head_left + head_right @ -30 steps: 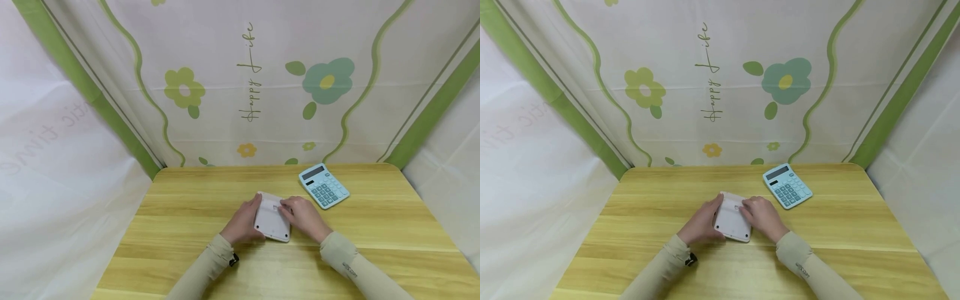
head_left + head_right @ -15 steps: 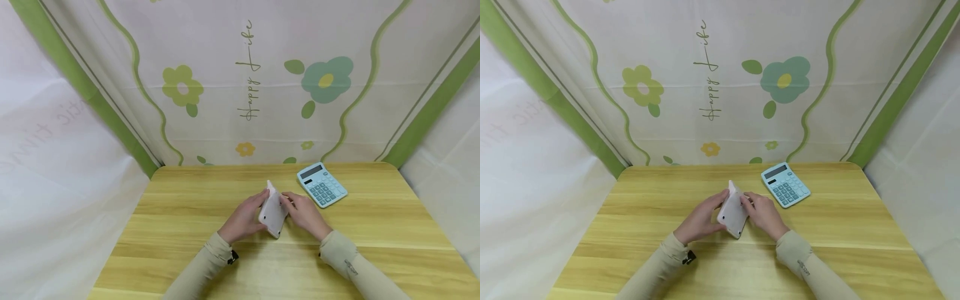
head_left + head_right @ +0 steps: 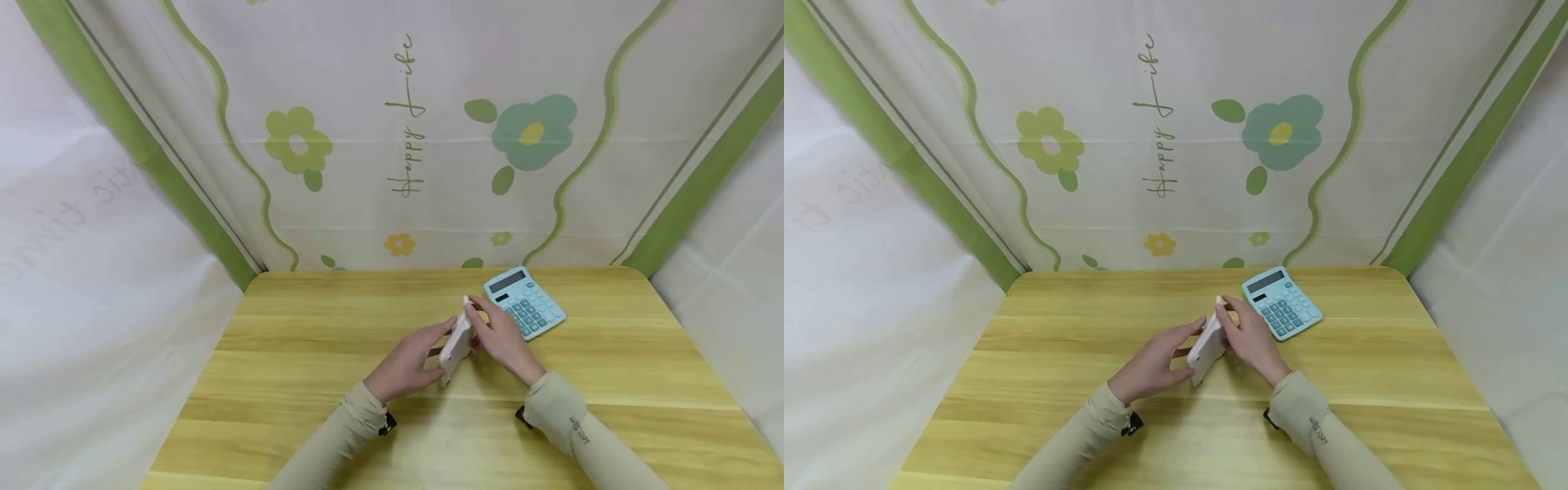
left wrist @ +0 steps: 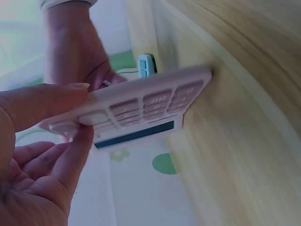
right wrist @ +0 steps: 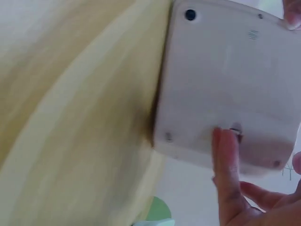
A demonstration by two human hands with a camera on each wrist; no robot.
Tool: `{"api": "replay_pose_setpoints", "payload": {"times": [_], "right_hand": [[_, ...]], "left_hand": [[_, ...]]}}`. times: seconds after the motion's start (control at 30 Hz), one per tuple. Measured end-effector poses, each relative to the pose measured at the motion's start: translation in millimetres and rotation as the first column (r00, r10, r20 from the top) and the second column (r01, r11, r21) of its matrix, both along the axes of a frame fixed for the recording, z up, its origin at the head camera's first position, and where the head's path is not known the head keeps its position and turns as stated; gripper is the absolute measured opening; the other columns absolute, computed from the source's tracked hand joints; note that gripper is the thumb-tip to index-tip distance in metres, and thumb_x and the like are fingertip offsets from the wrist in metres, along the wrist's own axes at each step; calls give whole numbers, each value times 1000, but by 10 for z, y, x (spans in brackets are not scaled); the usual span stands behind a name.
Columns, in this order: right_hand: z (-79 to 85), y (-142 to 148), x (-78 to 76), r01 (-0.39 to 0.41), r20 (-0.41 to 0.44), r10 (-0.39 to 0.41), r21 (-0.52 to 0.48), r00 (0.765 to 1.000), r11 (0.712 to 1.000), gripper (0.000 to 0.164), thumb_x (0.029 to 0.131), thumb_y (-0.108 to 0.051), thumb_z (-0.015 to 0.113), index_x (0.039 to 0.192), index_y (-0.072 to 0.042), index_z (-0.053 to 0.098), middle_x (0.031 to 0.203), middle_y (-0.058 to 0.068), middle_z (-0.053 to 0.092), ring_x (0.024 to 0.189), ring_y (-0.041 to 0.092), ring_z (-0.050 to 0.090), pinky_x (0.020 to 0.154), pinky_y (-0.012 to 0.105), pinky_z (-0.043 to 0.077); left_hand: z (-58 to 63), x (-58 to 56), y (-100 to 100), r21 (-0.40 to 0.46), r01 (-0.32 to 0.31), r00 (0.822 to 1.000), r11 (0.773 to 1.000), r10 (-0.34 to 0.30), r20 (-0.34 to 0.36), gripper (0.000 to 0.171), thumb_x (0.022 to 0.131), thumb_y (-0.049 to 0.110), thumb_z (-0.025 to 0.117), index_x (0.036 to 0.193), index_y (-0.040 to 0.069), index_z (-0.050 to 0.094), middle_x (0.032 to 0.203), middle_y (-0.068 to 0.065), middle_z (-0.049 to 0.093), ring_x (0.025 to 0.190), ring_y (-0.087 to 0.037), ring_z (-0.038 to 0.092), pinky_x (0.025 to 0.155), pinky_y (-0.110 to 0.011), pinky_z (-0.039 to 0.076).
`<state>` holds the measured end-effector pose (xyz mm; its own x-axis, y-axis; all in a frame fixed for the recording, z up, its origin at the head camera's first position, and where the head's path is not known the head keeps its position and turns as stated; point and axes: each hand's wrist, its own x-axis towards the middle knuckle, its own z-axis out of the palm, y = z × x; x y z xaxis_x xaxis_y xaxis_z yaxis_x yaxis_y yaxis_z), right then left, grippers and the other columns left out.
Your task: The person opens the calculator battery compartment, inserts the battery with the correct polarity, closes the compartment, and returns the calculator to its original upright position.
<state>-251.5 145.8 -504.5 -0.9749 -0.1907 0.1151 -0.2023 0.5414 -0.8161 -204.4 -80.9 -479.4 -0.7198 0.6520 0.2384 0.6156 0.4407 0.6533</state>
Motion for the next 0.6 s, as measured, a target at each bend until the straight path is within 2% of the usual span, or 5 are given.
{"api": "replay_pose_setpoints", "payload": {"times": [0.1, 0.17, 0.33, 0.5, 0.6], "right_hand": [[27, 18, -7, -8, -13, 7, -39, 1000, 999, 60, 110, -45, 49, 154, -5, 46, 144, 27, 57, 81, 25, 76, 66, 34, 62], [43, 26, -7, -9, 5, 10, -70, 1000, 998, 57, 109, -39, 52, 154, -5, 45, 145, 30, 54, 75, 25, 76, 62, 38, 62], [71, 42, 17, 6, 33, -3, -102, 999, 995, 49, 107, -20, 51, 154, -7, 45, 150, 29, 48, 77, 24, 75, 62, 41, 64], [95, 43, 55, 37, 51, -32, -110, 998, 993, 43, 104, -11, 49, 147, -6, 51, 148, 29, 50, 83, 29, 75, 63, 44, 64], [106, 46, 63, 69, 49, -65, -81, 997, 994, 40, 103, -9, 50, 143, -5, 54, 147, 29, 52, 77, 27, 74, 57, 37, 60]], "left_hand": [[-21, 1, 18, 13, 19, 1000, 1000, -19, 22, 90, 89, -9, 74, 164, 2, 24, 162, -19, 42, 141, -29, 53, 101, -24, 54], [-32, 2, 19, 30, 31, 999, 999, -32, 43, 89, 90, -9, 73, 164, 3, 24, 162, -19, 41, 141, -28, 54, 102, -25, 54], [-70, -12, 25, 41, 46, 997, 998, -48, 61, 88, 92, -7, 71, 165, 8, 24, 160, -19, 43, 136, -24, 58, 102, -22, 53], [-109, -22, 15, -20, 4, 998, 1000, -3, 70, 85, 91, 4, 79, 162, 7, 32, 155, -18, 50, 128, -23, 64, 98, -19, 55], [-146, -38, -3, -75, -38, 998, 996, 42, 53, 84, 90, 13, 82, 161, 9, 37, 153, -14, 53, 128, -21, 64, 101, -23, 55]]}}
